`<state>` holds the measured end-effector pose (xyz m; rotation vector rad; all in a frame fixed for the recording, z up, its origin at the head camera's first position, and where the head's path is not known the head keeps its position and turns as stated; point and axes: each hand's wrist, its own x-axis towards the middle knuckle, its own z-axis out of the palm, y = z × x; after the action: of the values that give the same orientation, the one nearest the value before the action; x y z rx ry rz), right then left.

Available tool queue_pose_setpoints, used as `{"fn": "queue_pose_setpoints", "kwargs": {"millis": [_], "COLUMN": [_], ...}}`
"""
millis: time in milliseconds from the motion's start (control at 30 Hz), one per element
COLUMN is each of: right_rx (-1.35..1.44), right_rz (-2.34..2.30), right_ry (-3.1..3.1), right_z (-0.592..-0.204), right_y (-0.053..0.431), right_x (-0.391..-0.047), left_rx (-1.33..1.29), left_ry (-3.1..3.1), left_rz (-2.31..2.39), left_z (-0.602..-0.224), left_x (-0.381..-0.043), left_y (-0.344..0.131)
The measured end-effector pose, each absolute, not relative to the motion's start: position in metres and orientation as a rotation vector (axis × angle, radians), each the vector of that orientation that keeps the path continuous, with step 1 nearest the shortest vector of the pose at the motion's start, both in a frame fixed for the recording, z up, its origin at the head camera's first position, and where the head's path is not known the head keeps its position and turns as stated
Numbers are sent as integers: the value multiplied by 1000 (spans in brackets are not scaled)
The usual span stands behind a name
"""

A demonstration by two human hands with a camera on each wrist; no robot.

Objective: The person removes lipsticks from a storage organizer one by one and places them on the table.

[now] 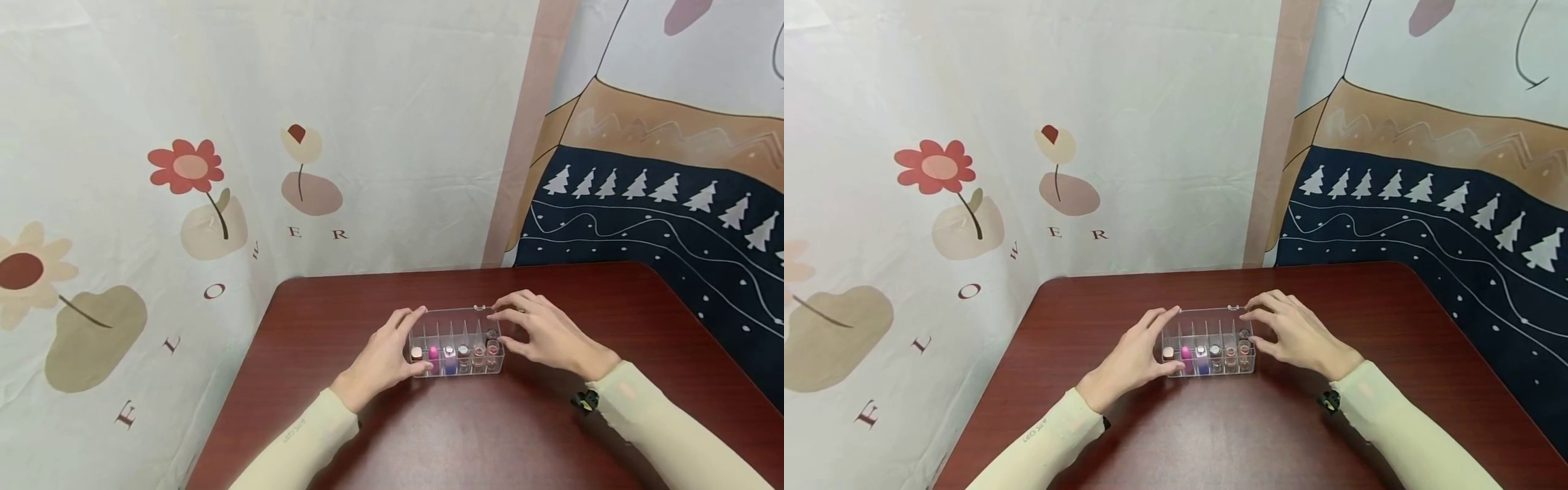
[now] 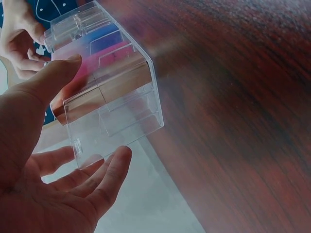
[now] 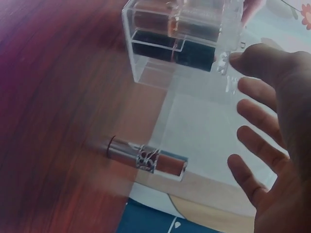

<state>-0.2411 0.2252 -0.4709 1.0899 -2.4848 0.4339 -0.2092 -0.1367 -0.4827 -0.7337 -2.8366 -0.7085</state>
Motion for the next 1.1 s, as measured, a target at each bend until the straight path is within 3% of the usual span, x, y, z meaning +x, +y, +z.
{"fn": "queue_pose_setpoints", "kwargs": {"millis": [1100], "right_rx": [1059], "right_rz": [349], "right_ry": [-2676], "right_z": [-466], "right_y": [197], "right_x": [-239], "left_rx": [-741], "left_ry": [-2833], "left_rz": [-717], "left_z": [-483], "left_x": [-209], "left_y": [-138]}}
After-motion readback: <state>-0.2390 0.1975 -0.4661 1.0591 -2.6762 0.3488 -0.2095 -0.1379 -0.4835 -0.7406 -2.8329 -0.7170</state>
